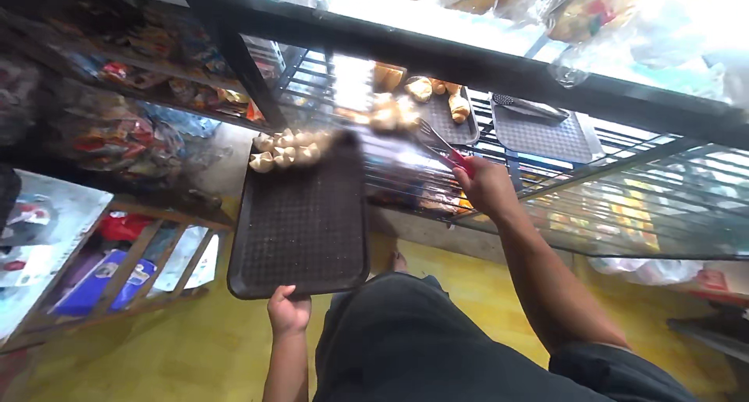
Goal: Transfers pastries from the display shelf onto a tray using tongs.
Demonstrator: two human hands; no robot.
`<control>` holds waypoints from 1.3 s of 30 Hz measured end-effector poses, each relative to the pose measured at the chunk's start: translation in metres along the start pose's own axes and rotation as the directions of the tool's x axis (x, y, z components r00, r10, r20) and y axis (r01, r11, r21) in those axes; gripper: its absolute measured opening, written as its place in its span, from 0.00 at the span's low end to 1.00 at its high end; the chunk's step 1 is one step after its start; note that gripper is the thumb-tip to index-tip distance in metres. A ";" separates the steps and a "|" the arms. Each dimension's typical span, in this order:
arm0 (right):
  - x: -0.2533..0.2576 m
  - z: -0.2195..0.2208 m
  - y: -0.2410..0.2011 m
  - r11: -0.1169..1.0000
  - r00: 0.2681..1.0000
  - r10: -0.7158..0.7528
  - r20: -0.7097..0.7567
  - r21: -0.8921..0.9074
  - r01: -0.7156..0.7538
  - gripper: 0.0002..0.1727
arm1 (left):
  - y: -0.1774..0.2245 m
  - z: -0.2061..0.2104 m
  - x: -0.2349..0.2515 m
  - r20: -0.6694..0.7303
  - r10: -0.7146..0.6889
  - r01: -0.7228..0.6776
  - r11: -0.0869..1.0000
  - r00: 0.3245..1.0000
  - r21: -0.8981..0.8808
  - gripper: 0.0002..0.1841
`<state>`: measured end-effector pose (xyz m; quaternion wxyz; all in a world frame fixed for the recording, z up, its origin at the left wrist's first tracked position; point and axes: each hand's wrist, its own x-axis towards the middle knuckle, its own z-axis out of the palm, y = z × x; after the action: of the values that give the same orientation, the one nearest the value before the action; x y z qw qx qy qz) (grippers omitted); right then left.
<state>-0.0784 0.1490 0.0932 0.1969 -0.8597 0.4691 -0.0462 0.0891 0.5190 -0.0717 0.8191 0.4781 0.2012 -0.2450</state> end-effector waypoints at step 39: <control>0.003 -0.027 0.022 0.998 0.996 0.057 -0.071 0.006 -0.057 0.19 | 0.001 0.012 0.005 0.029 0.003 -0.003 1.000 1.000 -0.006 0.14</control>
<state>-0.1012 0.1279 0.1090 0.1833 -0.8433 0.5000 -0.0721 0.0952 0.5076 -0.0679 0.8236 0.4726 0.1894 -0.2500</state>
